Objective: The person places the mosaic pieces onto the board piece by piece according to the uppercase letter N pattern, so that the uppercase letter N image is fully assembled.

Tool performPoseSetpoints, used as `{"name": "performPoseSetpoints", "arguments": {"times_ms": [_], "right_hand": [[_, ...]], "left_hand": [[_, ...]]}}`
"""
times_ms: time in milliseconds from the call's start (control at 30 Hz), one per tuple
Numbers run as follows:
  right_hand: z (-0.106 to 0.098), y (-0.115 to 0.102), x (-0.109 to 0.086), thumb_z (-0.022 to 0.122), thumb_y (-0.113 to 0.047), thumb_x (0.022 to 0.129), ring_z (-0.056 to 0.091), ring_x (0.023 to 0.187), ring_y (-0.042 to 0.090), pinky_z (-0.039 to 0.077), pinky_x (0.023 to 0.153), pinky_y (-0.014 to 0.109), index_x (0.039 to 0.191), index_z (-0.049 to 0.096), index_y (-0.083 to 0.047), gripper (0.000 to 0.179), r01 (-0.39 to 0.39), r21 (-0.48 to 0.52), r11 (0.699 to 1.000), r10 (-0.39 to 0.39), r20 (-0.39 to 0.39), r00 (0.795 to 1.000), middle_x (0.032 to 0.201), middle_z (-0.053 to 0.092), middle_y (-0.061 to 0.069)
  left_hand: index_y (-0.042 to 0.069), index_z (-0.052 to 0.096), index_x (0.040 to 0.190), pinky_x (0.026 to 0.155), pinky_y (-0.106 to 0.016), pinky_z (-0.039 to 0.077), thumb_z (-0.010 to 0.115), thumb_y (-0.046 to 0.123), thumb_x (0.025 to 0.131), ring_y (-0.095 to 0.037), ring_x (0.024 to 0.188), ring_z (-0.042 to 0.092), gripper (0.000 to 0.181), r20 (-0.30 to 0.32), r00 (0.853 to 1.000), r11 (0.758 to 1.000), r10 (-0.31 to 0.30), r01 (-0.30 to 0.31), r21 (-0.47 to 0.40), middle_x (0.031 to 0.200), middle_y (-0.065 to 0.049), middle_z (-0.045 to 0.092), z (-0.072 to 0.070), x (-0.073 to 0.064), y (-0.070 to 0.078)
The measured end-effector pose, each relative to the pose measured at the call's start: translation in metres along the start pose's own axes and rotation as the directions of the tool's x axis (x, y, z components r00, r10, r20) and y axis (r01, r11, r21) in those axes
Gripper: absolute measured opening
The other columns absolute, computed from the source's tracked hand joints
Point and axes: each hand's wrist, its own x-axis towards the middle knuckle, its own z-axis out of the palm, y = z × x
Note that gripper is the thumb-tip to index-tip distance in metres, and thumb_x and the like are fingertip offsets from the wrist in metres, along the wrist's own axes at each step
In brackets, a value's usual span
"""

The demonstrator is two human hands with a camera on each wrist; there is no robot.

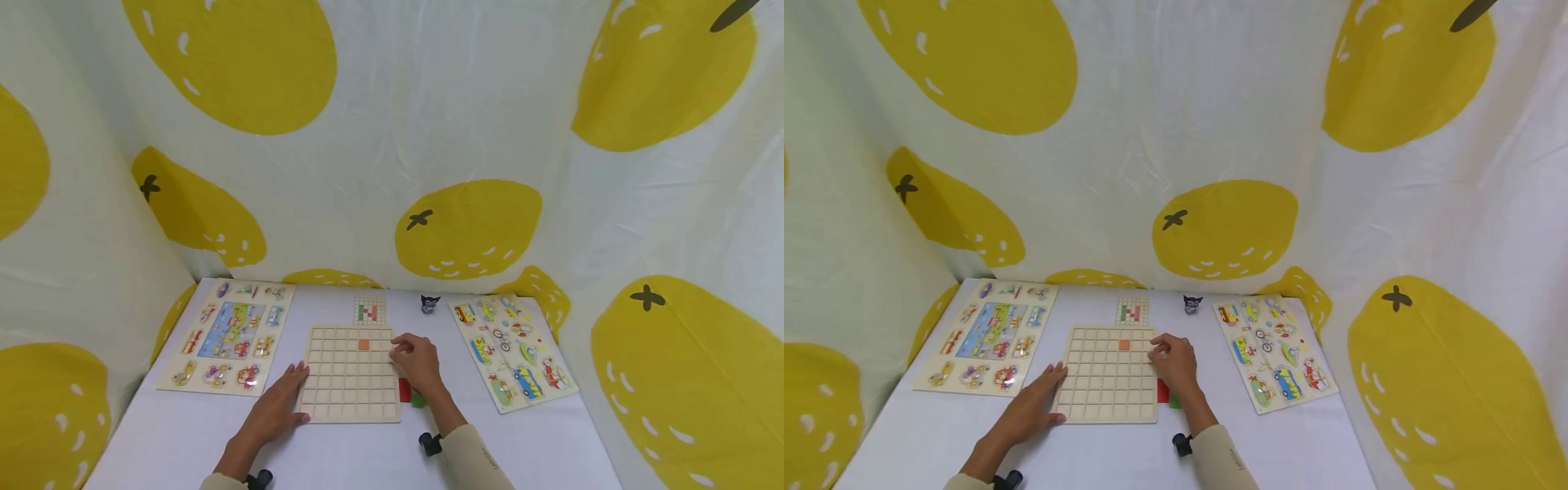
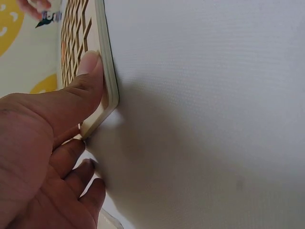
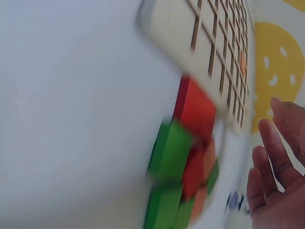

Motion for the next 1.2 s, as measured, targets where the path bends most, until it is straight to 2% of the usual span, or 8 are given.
{"name": "performPoseSetpoints", "arguments": {"times_ms": [167,333,467,633,800,1000,1200], "right_hand": [[-0.020,0.015,-0.009,0.085,-0.022,0.091,0.059,0.104,0.018,0.054,0.087,0.031,0.114,0.080,-0.027,0.025,-0.047,-0.059,0.997,0.048,0.022,0.999,0.102,0.074,-0.007],[-0.032,0.029,-0.016,0.088,-0.020,0.087,0.059,0.105,0.019,0.054,0.080,0.028,0.114,0.082,-0.026,0.029,-0.062,-0.097,0.993,0.068,0.062,0.996,0.108,0.071,-0.001],[-0.037,0.038,-0.017,0.087,-0.017,0.087,0.055,0.099,0.018,0.050,0.076,0.028,0.112,0.083,-0.027,0.027,0.006,-0.127,0.992,0.012,0.139,0.990,0.105,0.067,0.001],[-0.039,0.046,-0.018,0.085,-0.008,0.087,0.050,0.091,0.015,0.044,0.076,0.026,0.109,0.082,-0.026,0.029,0.113,-0.161,0.981,-0.079,0.204,0.976,0.102,0.068,-0.004],[-0.038,0.047,-0.018,0.084,-0.005,0.088,0.051,0.095,0.013,0.047,0.079,0.025,0.110,0.081,-0.026,0.031,0.173,-0.171,0.970,-0.134,0.218,0.967,0.109,0.073,-0.007],[-0.038,0.046,-0.017,0.085,-0.009,0.089,0.052,0.098,0.009,0.051,0.082,0.025,0.116,0.081,-0.025,0.032,0.178,-0.249,0.952,-0.121,0.228,0.966,0.109,0.072,-0.010],[-0.036,0.046,-0.016,0.085,-0.014,0.090,0.052,0.094,0.010,0.050,0.079,0.025,0.116,0.082,-0.024,0.028,0.188,-0.301,0.935,-0.118,0.237,0.964,0.104,0.071,-0.009]], "left_hand": [[0.007,0.042,0.163,0.129,-0.060,0.034,0.096,0.019,0.074,-0.042,0.161,0.030,0.105,-0.002,1.000,1.000,0.004,-0.004,0.013,0.172,-0.013,0.036,-0.004,-0.001,0.000],[0.005,0.043,0.161,0.128,-0.064,0.033,0.096,0.017,0.074,-0.044,0.160,0.030,0.102,-0.013,1.000,1.000,0.022,-0.021,0.013,0.172,-0.016,0.036,-0.011,0.001,0.000],[0.005,0.041,0.162,0.129,-0.066,0.030,0.094,0.012,0.075,-0.045,0.162,0.026,0.102,-0.024,0.999,0.999,0.034,-0.035,-0.017,0.173,-0.016,0.034,-0.015,0.009,-0.003],[0.006,0.040,0.163,0.129,-0.068,0.027,0.093,0.008,0.076,-0.045,0.162,0.022,0.102,-0.015,0.999,0.997,0.046,-0.047,-0.063,0.173,-0.017,0.033,-0.015,0.021,-0.008],[0.007,0.041,0.163,0.131,-0.067,0.022,0.092,0.005,0.076,-0.045,0.163,0.020,0.101,0.006,1.000,0.995,0.007,-0.006,-0.102,0.172,-0.017,0.032,-0.012,0.024,-0.013],[0.011,0.040,0.164,0.131,-0.068,0.019,0.091,0.007,0.078,-0.044,0.164,0.018,0.101,0.009,1.000,0.992,-0.012,0.013,-0.126,0.174,-0.015,0.030,-0.007,0.025,-0.014],[0.013,0.040,0.164,0.130,-0.069,0.020,0.091,0.009,0.078,-0.045,0.163,0.019,0.101,0.015,1.000,0.993,-0.020,0.022,-0.117,0.174,-0.014,0.030,-0.005,0.026,-0.013]]}}
